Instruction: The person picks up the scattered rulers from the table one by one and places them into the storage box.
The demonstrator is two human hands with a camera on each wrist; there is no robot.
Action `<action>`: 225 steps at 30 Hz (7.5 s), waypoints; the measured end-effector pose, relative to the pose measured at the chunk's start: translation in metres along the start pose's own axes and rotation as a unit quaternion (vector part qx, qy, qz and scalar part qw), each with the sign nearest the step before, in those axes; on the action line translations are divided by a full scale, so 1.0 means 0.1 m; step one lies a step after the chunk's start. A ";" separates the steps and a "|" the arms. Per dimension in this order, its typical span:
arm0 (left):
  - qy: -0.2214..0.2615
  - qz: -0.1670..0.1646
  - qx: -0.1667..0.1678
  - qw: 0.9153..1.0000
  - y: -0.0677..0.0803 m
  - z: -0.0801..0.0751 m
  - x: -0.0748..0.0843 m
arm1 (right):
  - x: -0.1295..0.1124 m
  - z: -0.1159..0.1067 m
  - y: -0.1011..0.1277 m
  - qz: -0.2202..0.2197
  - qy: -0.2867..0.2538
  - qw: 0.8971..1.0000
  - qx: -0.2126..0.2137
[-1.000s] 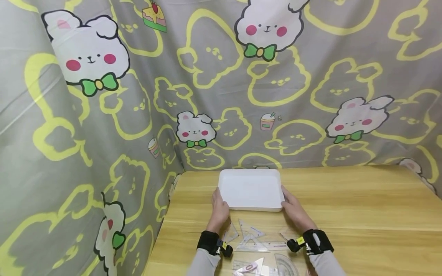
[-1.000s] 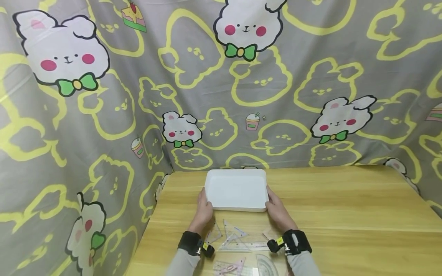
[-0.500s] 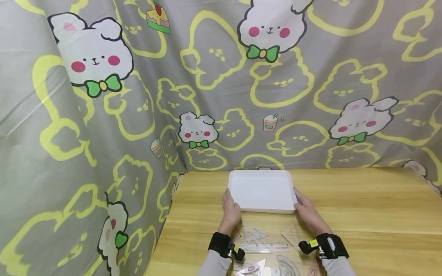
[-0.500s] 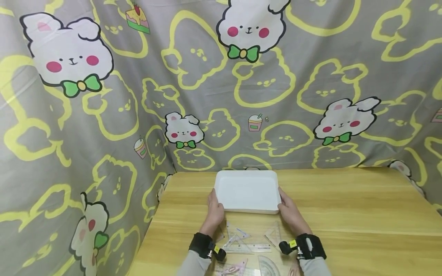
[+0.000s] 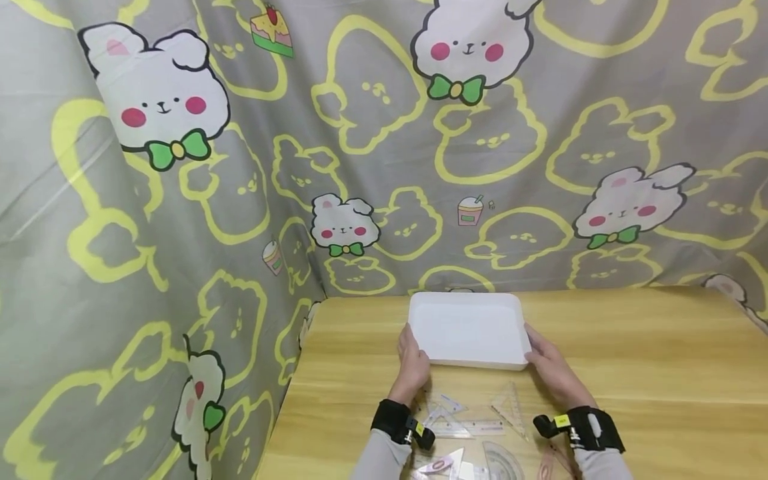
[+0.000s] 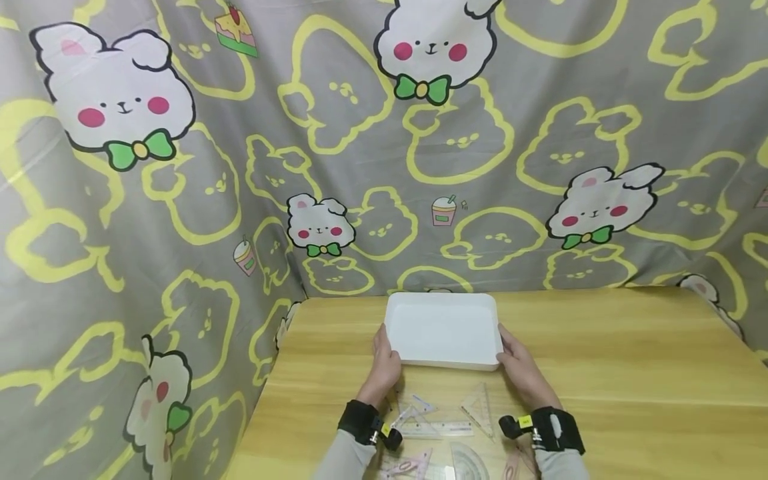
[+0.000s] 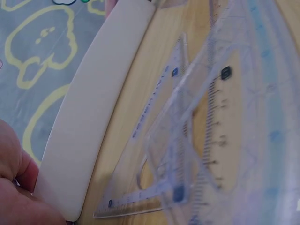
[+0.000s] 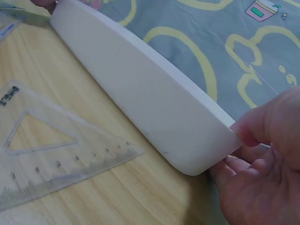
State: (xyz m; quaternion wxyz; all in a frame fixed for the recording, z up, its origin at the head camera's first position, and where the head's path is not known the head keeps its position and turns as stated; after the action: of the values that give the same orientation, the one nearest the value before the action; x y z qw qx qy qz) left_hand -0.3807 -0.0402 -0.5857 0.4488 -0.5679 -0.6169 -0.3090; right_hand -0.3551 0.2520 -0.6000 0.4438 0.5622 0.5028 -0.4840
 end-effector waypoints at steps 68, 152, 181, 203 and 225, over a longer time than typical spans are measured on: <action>-0.253 0.174 -0.112 0.945 0.94 0.97 0.60 | -0.26 0.21 0.87 -0.008 0.311 0.946 0.094; 0.010 -0.010 -0.156 0.988 -0.31 1.41 0.72 | -0.71 0.22 -0.30 -0.372 0.487 0.789 0.044; -0.196 0.139 -0.109 0.964 -0.30 1.31 0.84 | -0.67 0.03 -0.25 -0.363 0.430 0.823 0.079; -0.223 0.336 -0.258 0.878 0.67 0.74 1.15 | -0.93 -0.28 0.74 -0.344 0.405 0.846 0.049; -0.366 0.404 -0.301 0.782 1.58 0.72 0.80 | -0.45 -0.09 1.41 -0.378 0.377 0.836 -0.130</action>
State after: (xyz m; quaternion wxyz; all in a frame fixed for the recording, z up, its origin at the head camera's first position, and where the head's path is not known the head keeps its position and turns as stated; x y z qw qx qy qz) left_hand -0.2365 0.0837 -0.5624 0.0793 -0.9418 -0.3244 -0.0386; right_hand -0.2152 0.2409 -0.5527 0.0713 0.4045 0.8627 -0.2951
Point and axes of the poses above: each hand's wrist, its own y-axis away from the middle knuckle, its own z-axis out of the palm, x = y × z, the point moved 5 cm from there along -y, towards the middle knuckle, and after that the axes turned 13 degrees about x, right-handed, at the moved point
